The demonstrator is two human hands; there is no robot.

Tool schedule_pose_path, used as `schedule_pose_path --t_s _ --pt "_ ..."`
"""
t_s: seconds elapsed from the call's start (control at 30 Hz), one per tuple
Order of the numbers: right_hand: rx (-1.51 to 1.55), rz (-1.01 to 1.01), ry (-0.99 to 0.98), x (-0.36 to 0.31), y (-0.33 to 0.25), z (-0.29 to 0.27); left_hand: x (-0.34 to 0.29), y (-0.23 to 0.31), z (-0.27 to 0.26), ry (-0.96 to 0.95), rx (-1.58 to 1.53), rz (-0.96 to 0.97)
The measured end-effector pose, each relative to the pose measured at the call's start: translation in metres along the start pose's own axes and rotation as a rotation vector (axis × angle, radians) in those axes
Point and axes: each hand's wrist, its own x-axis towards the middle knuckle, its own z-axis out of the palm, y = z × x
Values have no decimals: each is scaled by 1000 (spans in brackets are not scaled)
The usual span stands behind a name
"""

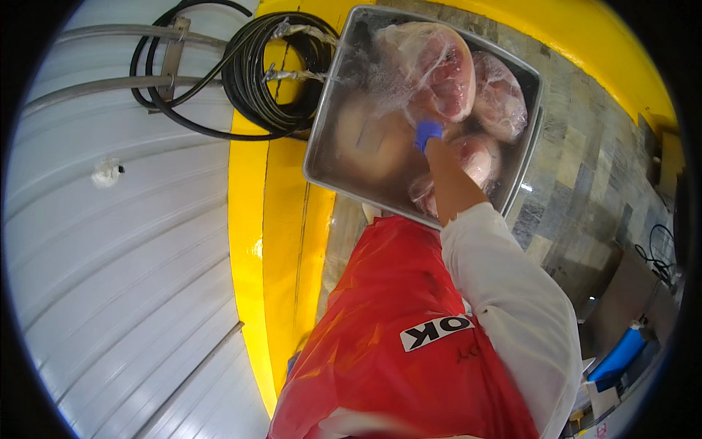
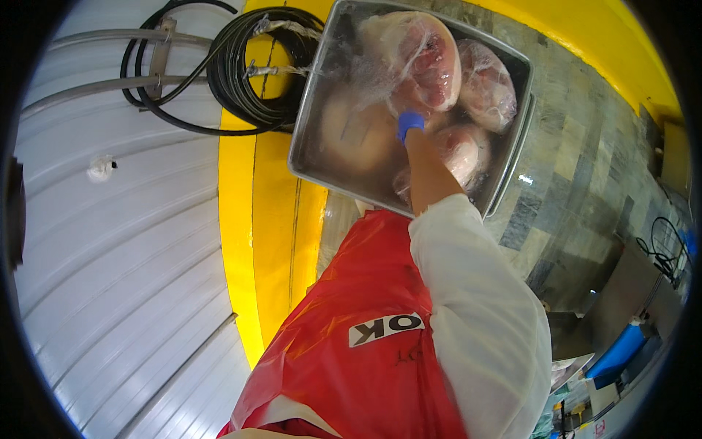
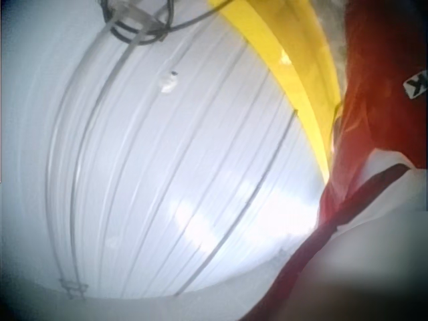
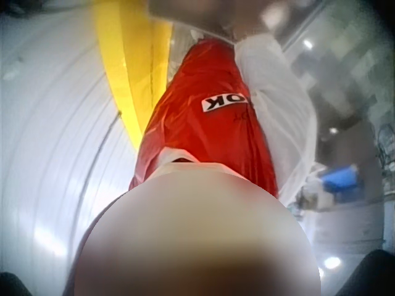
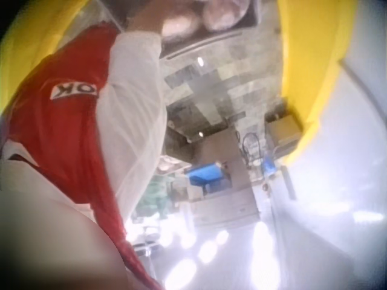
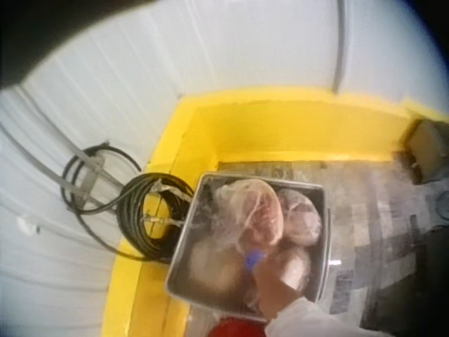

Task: The person uses a knife to trim fat and connective tissue from large pieces of raw meat in a metal tray. After trimming, the person places the trimmed meat into a plastic bag and transfers it to another tray.

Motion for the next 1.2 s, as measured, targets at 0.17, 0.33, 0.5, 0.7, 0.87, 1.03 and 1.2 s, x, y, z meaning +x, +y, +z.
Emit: schedule_pose_path --t_s 0.17,0.33,0.5,0.7,0.87,1.03,1.2 --pt "-209 1 25 -68 5 -16 88 42 -42 -43 46 164" --pt "241 61 121 -97 3 -31 149 152 -117 45 52 303" --pt "644 205 216 -138 -66 -46 192 290 -184 75 140 693" --pt "940 236 351 -180 -158 -117 253 366 -218 1 88 881" --pt "348 114 439 -240 -159 -148 274 377 -214 48 169 969" --pt "514 346 384 -297 -156 -112 276 379 -201 27 108 963" --pt "783 430 304 -327 -156 -46 242 411 -169 -79 77 986"
